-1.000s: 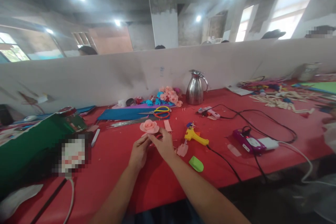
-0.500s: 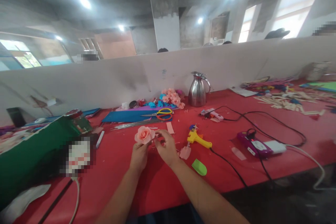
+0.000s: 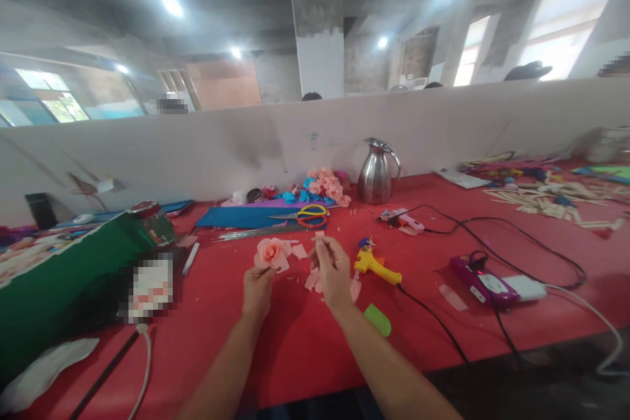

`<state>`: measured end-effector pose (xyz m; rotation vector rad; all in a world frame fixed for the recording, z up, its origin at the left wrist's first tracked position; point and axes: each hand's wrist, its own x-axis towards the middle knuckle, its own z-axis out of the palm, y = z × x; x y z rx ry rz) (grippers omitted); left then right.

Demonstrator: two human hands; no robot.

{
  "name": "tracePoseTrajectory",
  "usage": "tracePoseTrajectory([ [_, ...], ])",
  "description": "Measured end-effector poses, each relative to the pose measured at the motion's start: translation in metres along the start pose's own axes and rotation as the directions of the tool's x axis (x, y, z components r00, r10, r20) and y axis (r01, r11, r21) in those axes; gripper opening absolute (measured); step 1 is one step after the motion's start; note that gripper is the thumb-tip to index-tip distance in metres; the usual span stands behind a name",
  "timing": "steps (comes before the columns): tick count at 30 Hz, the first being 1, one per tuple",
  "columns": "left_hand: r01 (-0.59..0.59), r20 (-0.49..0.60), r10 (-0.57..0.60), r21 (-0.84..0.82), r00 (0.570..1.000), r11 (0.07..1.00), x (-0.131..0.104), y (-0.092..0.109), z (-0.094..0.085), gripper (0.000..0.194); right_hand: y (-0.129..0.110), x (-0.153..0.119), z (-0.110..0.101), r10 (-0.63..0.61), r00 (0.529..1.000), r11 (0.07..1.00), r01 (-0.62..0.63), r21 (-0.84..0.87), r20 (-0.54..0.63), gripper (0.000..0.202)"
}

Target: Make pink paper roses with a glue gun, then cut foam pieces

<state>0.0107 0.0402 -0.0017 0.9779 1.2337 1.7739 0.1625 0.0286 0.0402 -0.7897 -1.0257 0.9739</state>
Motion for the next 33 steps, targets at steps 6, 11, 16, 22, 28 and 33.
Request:
tracePoseTrajectory([
  [6, 0.009, -0.118, -0.007, 0.017, 0.993, 1.0, 0.005, -0.001, -0.004, 0.013, -0.043, 0.007, -0.04, -0.049, 0.992, 0.997, 0.042, -0.062, -0.118, 0.031],
  [11, -0.056, -0.26, 0.036, -0.07, 0.965, 0.996, 0.009, 0.004, -0.009, 0.02, -0.044, 0.017, -0.101, -0.176, 0.955, 0.93, 0.081, -0.358, -0.24, 0.031],
  [16, -0.094, -0.368, 0.03, -0.157, 0.929, 0.983, 0.013, 0.008, -0.014, 0.026, -0.012, 0.019, -0.149, -0.014, 0.997, 0.35, 0.073, -0.934, 0.073, 0.021],
  [22, -0.096, -0.142, 0.097, 0.016, 0.985, 0.995, 0.009, 0.002, -0.014, 0.025, 0.001, 0.01, -0.144, 0.165, 0.984, -0.12, 0.087, -0.989, 0.066, 0.044],
  [28, -0.004, -0.106, 0.004, 0.001, 0.994, 1.0, 0.007, 0.006, -0.011, 0.029, -0.005, 0.02, -0.136, 0.241, 0.969, -0.14, 0.094, -0.986, 0.059, 0.048],
  [33, 0.116, -0.114, -0.131, -0.129, 0.985, 0.985, 0.008, 0.014, -0.013, 0.029, -0.019, 0.033, -0.126, 0.131, 0.991, -0.061, -0.005, -0.998, -0.013, 0.034],
])
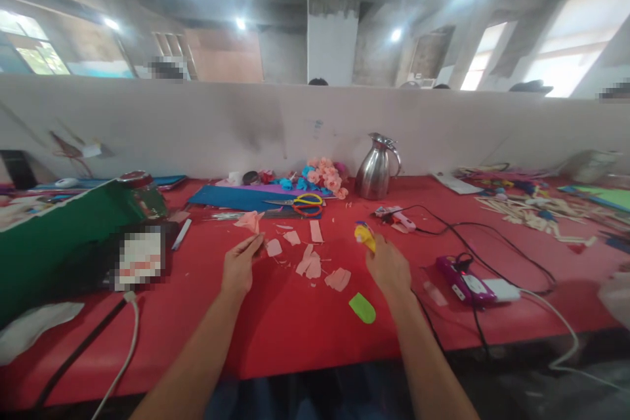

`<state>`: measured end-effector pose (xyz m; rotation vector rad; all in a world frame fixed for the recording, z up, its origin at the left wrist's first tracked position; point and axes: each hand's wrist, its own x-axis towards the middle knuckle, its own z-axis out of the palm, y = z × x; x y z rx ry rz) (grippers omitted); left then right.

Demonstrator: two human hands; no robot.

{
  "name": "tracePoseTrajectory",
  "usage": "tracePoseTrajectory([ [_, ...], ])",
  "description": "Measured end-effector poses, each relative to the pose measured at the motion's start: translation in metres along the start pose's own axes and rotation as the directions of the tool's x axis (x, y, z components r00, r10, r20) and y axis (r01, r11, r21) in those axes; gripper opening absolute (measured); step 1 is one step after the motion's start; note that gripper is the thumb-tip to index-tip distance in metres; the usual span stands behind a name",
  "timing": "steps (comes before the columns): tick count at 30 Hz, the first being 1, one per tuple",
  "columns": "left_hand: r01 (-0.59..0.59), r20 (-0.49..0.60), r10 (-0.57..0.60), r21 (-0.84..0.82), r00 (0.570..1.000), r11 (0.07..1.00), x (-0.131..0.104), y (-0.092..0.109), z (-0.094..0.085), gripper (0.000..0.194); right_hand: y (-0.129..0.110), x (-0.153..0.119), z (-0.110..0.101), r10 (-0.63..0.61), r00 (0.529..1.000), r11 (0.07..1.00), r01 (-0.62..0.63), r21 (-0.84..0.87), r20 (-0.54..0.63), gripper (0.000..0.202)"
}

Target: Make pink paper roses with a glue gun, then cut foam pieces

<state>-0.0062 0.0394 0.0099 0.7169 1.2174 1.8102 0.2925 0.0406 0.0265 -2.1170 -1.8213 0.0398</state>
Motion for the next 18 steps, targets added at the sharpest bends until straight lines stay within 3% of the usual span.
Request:
tracePoseTrajectory([
  [2, 0.051, 0.022, -0.05, -0.026, 0.998, 0.998, 0.0, 0.0, 0.0, 0.031, -0.014, -0.001, -0.01, -0.036, 0.997, 0.982, 0.047, 0.184, -0.063, 0.031],
  [4, 0.08, 0.049, -0.078, -0.033, 0.996, 0.996, -0.001, -0.001, 0.0, 0.034, -0.034, -0.007, -0.016, -0.167, 0.984, 0.889, 0.179, 0.42, -0.066, 0.033],
  [6, 0.084, 0.081, -0.082, -0.016, 0.993, 0.996, -0.002, -0.002, -0.001, 0.034, -0.057, -0.017, -0.015, -0.305, 0.952, 0.756, 0.242, 0.608, -0.001, 0.037],
  [9, 0.057, 0.125, -0.061, 0.034, 0.99, 0.998, -0.004, -0.004, -0.001, 0.031, -0.087, -0.029, -0.004, -0.437, 0.892, 0.591, 0.186, 0.785, 0.118, 0.038],
  [13, 0.041, 0.152, -0.052, 0.076, 0.987, 0.996, -0.005, -0.005, -0.001, 0.029, -0.109, -0.034, 0.013, -0.491, 0.864, 0.484, 0.165, 0.86, 0.111, 0.035],
  [18, 0.042, 0.17, -0.058, 0.093, 0.984, 0.995, -0.005, -0.006, 0.0, 0.028, -0.118, -0.031, 0.021, -0.482, 0.875, 0.546, 0.259, 0.797, 0.046, 0.04],
])
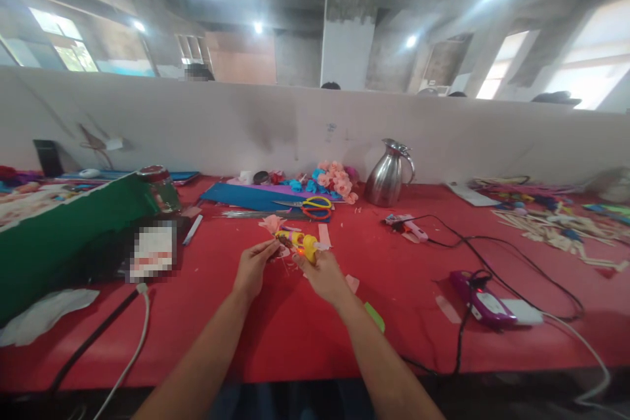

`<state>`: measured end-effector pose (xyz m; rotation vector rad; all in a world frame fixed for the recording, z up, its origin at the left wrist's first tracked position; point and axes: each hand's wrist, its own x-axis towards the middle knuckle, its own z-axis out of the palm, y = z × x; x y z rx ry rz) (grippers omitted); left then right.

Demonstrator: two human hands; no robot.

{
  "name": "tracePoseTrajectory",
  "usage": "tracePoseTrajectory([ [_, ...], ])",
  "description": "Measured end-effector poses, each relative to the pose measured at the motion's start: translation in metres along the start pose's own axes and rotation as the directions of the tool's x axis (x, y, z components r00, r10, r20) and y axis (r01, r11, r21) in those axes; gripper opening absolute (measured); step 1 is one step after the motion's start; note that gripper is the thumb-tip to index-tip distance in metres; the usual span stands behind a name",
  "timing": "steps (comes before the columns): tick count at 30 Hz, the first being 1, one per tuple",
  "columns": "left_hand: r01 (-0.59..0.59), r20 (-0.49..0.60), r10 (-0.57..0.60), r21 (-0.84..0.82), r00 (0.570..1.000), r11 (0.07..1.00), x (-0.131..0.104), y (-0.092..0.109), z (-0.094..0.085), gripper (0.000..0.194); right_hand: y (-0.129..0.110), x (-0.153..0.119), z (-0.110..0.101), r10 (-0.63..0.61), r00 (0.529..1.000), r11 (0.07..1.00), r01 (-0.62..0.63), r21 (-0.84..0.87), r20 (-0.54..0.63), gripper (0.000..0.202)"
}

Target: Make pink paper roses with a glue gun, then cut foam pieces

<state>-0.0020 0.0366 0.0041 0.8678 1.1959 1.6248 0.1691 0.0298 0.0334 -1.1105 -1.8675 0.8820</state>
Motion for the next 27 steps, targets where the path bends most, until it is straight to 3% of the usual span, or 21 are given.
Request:
tracePoseTrajectory([
  [5, -0.005, 0.009, 0.005, 0.009, 1.0, 1.0, 0.0003, -0.0009, 0.0009, 0.026, -0.0066, 0.0041, 0.0049, -0.072, 0.997, 0.997, 0.071, -0.036, -0.004, 0.037],
  [13, -0.022, 0.008, 0.021, 0.041, 1.0, 0.999, -0.0018, 0.0006, 0.0002, 0.028, -0.0005, 0.0042, 0.0077, -0.047, 0.995, 0.985, 0.032, -0.171, -0.086, 0.039],
  [27, -0.01, -0.011, 0.011, 0.011, 1.0, 1.0, -0.001, -0.001, 0.0004, 0.025, 0.0014, 0.002, 0.0063, -0.016, 0.997, 0.97, -0.004, -0.245, -0.082, 0.039],
])
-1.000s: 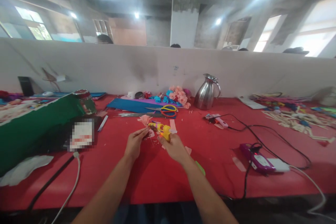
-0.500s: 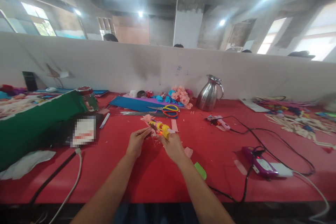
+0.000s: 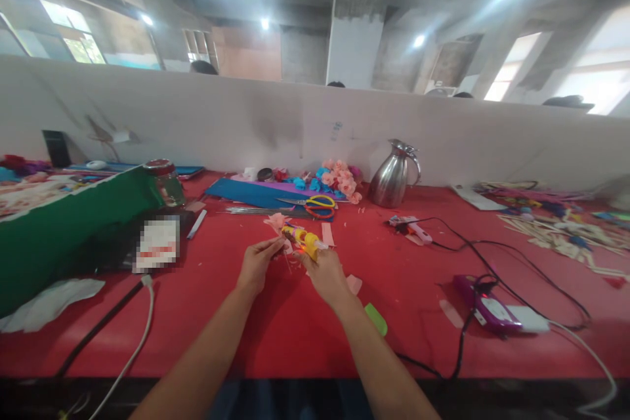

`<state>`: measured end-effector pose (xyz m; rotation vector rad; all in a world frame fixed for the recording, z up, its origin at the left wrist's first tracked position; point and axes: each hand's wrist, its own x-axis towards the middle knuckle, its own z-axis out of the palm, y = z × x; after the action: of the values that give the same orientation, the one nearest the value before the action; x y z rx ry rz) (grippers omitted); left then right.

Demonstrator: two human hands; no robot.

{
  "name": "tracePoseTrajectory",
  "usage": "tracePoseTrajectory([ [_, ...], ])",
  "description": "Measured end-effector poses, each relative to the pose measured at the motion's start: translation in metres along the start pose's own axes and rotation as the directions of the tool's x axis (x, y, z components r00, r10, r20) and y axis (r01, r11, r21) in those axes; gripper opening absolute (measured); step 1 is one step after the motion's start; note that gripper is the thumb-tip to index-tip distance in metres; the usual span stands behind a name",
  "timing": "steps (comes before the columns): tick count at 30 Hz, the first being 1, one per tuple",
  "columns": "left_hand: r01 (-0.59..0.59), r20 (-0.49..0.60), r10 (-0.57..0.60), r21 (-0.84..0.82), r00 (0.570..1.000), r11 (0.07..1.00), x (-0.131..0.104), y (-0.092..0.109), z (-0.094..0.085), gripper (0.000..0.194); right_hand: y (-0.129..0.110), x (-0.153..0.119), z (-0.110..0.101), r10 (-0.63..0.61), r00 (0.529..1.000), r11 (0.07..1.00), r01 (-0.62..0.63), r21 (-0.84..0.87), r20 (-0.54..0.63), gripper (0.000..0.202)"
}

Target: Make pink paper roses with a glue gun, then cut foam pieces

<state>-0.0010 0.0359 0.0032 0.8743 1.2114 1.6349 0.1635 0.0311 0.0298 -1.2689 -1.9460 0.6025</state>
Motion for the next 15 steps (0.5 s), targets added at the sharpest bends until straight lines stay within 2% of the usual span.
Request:
tracePoseTrajectory([
  [7, -0.006, 0.001, 0.006, 0.028, 1.0, 1.0, 0.0007, -0.0006, -0.001, 0.028, 0.002, -0.0042, 0.0, 0.017, 0.999, 0.997, -0.019, -0.07, -0.03, 0.042],
  [15, -0.012, -0.003, 0.012, 0.031, 1.0, 0.999, 0.0014, -0.0028, -0.0013, 0.032, 0.0004, -0.0041, -0.0021, -0.004, 1.0, 0.999, 0.003, -0.051, -0.021, 0.037],
])
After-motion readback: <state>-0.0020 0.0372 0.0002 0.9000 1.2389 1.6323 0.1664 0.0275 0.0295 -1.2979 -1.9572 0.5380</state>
